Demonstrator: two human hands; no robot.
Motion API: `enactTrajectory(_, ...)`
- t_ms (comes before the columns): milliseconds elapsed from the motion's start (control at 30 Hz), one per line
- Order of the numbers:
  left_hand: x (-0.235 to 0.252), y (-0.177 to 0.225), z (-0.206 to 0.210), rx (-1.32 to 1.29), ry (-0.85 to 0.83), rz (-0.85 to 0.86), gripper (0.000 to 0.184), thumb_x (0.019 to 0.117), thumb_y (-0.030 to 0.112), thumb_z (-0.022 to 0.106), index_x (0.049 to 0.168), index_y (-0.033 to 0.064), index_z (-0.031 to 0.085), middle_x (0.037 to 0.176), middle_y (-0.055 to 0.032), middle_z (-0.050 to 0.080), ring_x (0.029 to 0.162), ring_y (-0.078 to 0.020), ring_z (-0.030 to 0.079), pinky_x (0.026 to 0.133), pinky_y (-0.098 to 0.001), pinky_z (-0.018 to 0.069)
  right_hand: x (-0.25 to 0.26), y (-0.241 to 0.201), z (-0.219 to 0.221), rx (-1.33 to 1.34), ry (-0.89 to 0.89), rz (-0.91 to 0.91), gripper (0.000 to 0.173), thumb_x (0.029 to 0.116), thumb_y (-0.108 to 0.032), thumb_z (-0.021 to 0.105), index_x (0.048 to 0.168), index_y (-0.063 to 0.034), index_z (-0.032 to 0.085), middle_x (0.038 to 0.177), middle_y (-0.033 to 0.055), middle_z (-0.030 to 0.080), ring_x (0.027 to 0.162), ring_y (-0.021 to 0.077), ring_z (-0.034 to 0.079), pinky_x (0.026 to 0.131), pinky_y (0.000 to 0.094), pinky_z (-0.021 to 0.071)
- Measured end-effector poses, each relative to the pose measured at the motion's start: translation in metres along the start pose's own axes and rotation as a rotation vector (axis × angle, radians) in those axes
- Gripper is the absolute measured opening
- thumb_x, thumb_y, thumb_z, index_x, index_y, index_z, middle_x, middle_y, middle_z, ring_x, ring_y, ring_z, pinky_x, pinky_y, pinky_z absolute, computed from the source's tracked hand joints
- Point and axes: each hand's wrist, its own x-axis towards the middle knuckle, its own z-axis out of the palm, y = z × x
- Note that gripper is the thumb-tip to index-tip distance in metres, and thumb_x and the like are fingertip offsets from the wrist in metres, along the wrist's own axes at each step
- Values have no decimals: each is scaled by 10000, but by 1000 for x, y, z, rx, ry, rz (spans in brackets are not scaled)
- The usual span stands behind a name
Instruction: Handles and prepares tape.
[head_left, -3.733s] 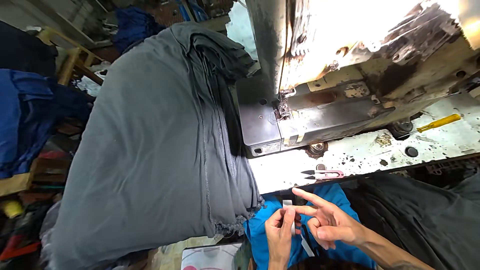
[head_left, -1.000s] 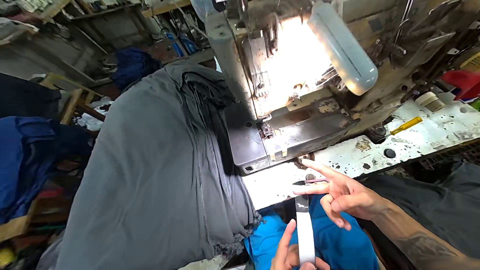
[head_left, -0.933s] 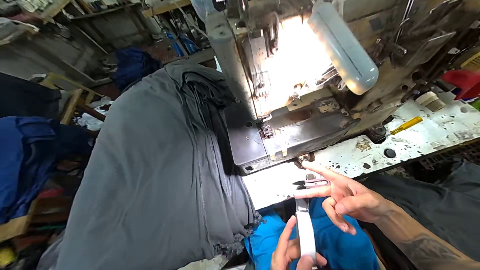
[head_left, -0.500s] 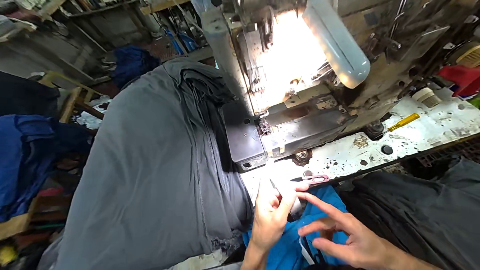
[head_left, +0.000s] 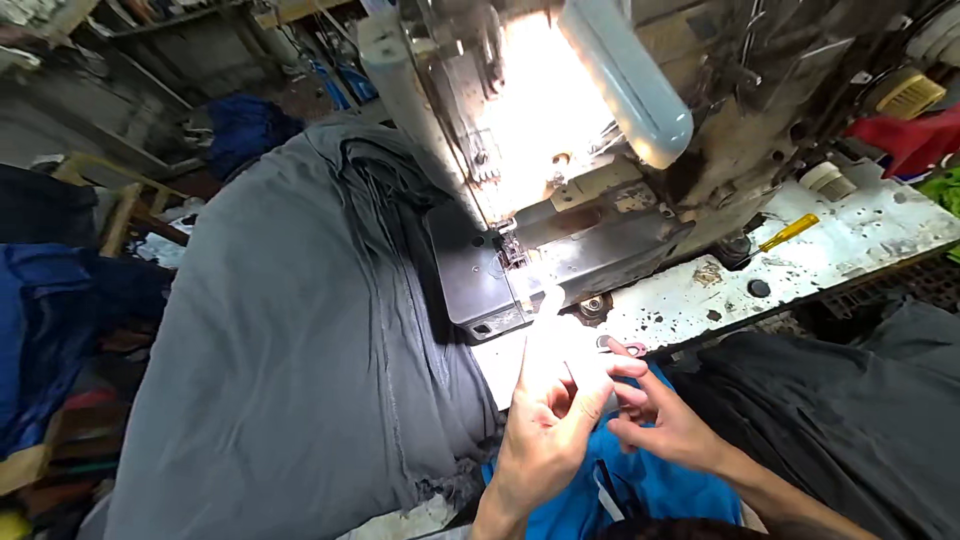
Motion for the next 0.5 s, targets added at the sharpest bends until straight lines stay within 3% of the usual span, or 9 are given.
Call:
enactTrajectory(33, -2, 1, 0, -2, -24, 1, 308, 966, -50, 554, 1252, -46, 439, 935, -9, 740, 897, -101, 738, 838, -257, 609, 3, -2, -1, 11, 2, 11, 915, 888, -4, 644, 1584, 53, 53, 1019, -26, 738, 645, -12, 642, 574, 164, 555)
enactTrajectory(133, -6, 2, 1, -70, -64, 37, 486, 983, -58, 542, 1405, -84, 304, 1034, -123, 760, 939, -223, 765, 891, -356, 625, 12, -6, -6, 47, 5, 21, 943, 872, 30, 651, 1584, 42, 34, 1026, -25, 738, 675, 14, 670, 587, 185, 572)
enactTrajectory(300, -21, 12, 13, -45, -116, 61, 696, 1014, -14, 534, 1553, 24, 95, 1103, -85, 753, 985, -191, 751, 918, -348, 611, 25, -14, -16, 83, -36, -8, 985, 837, 27, 639, 1573, 40, -15, 1018, -38, 739, 673, -3, 667, 599, 174, 567)
enactTrajectory(400, -41, 13, 21, -34, -126, 50, 707, 1040, 52, 521, 1582, 58, 67, 1118, -56, 756, 1028, -164, 738, 958, -355, 592, 32, -27, -21, 113, -17, 0, 947, 814, 81, 591, 1554, 84, 1, 1064, 20, 738, 641, 13, 661, 567, 181, 554)
enactTrajectory(500, -65, -2, 22, -123, -137, 22, 707, 1067, 142, 511, 1608, 76, 60, 1140, -63, 759, 1047, -159, 734, 974, -351, 579, 39, -37, -38, 187, -159, 24, 927, 873, 91, 546, 1590, -72, -18, 1198, 9, 726, 618, 25, 662, 560, 186, 565)
